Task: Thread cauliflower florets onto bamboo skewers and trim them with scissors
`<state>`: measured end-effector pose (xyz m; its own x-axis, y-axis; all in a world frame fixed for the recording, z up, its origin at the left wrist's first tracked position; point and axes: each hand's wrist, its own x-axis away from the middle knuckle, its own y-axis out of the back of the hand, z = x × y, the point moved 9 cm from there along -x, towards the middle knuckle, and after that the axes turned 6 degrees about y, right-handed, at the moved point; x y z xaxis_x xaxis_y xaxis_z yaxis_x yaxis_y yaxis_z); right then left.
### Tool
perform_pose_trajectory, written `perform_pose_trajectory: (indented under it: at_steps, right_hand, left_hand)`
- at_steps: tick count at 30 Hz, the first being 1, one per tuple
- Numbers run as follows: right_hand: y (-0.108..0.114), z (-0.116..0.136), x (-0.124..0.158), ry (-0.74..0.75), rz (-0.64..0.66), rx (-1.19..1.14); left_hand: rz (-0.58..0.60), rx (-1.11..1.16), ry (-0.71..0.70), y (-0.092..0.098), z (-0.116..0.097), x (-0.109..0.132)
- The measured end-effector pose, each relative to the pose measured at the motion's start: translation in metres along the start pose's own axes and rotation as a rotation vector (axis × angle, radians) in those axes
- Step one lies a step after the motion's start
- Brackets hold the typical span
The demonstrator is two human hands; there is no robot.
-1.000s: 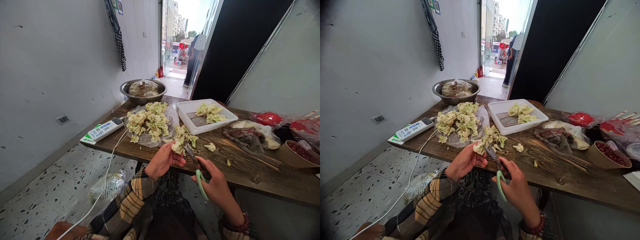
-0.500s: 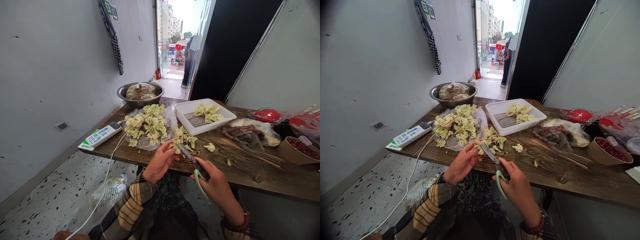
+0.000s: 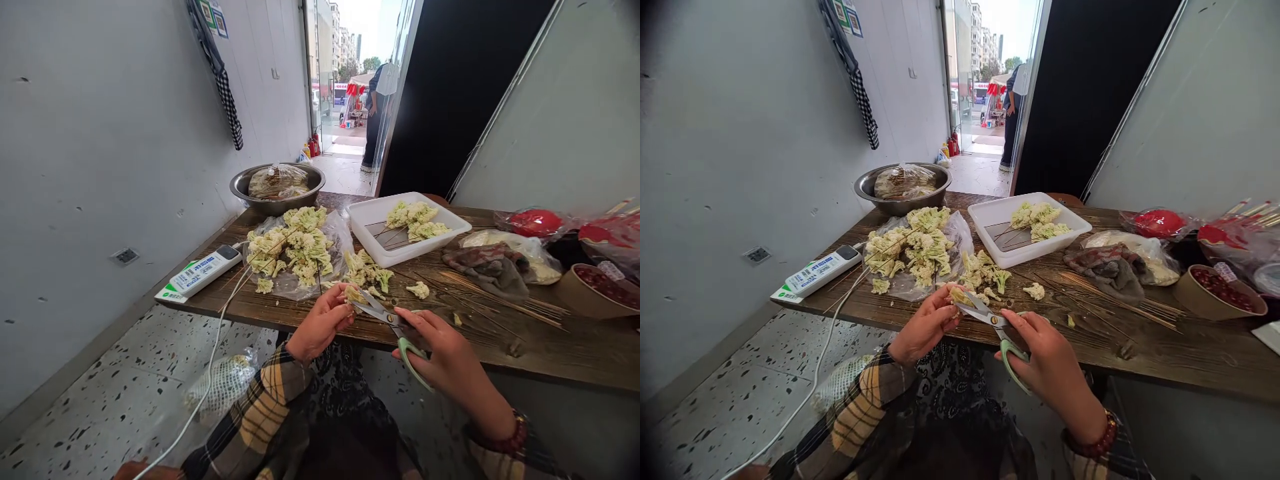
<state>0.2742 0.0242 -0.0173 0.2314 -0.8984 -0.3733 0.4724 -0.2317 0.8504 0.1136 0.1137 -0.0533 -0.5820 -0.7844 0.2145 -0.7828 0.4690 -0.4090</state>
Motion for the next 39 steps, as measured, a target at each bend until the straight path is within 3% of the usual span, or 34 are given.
perform_pose_trajectory:
  at_steps: [7,20,39]
  right_hand:
    - [-0.004,-0.001,-0.007,0.002,0.078,-0.067]
    - [-0.017,-0.007,-0.009,-0.004,0.164,-0.191]
    - [-0.028,-0.016,-0.004,-0.014,0.142,-0.110]
  left_hand:
    - [0.058,-0.032,-0.028,-0.007,-0.001,-0.002]
    - [0.001,-0.171,-0.086,-0.006,0.004,-0.006]
    - [-0.061,-0.260,-0.042,0.000,0.015,-0.022]
